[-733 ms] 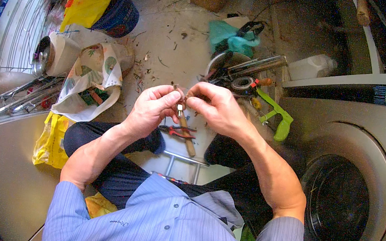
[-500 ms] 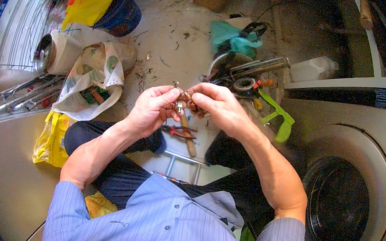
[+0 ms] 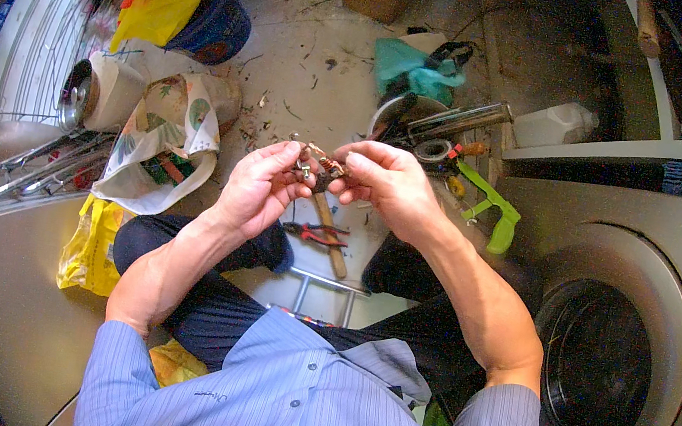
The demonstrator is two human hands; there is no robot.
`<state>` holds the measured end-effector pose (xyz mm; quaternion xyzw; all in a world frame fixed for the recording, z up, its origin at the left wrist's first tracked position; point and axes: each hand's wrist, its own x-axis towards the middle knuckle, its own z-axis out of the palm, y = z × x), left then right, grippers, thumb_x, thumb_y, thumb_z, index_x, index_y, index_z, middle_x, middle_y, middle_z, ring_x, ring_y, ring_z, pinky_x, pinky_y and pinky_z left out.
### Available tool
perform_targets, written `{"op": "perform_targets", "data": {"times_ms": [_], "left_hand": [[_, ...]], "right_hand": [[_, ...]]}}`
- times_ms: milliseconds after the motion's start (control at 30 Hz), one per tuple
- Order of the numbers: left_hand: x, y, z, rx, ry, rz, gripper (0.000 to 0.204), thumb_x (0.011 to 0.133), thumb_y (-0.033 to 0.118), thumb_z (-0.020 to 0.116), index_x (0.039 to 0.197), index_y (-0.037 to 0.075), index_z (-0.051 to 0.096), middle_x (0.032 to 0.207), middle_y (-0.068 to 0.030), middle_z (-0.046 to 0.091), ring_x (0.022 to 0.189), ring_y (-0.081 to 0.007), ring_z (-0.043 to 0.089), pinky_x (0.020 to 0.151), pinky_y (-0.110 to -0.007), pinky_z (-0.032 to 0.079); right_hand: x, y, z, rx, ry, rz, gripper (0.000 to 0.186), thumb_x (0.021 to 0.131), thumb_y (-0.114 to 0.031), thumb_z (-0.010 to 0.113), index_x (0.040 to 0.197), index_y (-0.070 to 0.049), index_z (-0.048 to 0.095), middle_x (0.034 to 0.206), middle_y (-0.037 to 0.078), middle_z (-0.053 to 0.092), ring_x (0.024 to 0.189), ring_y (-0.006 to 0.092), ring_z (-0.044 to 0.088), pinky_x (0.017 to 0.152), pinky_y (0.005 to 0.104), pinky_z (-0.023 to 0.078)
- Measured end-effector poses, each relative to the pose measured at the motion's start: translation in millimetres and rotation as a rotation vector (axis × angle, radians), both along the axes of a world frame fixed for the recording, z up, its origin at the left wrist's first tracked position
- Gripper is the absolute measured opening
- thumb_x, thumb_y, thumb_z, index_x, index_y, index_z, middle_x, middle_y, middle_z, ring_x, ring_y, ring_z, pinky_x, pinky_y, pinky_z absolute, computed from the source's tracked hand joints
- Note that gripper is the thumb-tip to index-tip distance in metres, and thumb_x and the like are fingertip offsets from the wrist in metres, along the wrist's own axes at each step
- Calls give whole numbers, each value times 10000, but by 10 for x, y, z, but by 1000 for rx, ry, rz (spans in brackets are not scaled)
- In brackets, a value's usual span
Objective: The person handles a small mechanical component by hand while sitting on the floor, turning it over to inspect different sides. They pick up small pieces from the floor, place them into a tool bag, and use pliers to manipulate the component.
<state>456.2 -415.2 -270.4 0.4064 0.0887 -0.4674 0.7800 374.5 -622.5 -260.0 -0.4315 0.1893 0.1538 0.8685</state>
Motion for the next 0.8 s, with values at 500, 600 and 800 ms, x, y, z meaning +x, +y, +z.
{"op": "perform_targets", "data": {"times_ms": [500, 600, 800], "left_hand": [[-32, -30, 0, 55, -14, -5, 256, 1036, 236, 529, 1090, 9, 633, 957, -82, 678, 799, -151, 654, 704, -281, 562], [-37, -26, -8, 34, -4, 1, 245, 1036, 231, 530, 1083, 15, 634, 961, -81, 683, 794, -150, 656, 702, -279, 562], [-22, -20, 32, 14, -34, 41, 212, 1036, 210, 531, 1053, 23, 629, 974, -89, 687, 795, -144, 657, 704, -267, 561]], "right_hand": [[-31, -58, -44, 103, 3, -3, 209, 1021, -219, 552, 1062, -20, 602, 868, 58, 620, 716, 142, 631, 602, 257, 524], [-37, 24, 49, 142, -4, -22, 190, 993, -194, 596, 1072, -22, 599, 889, 51, 620, 733, 137, 625, 627, 258, 520], [-53, 91, 34, -179, -96, 9, 199, 917, -145, 690, 1041, -11, 611, 840, 13, 610, 696, 83, 571, 627, 227, 473]]}}
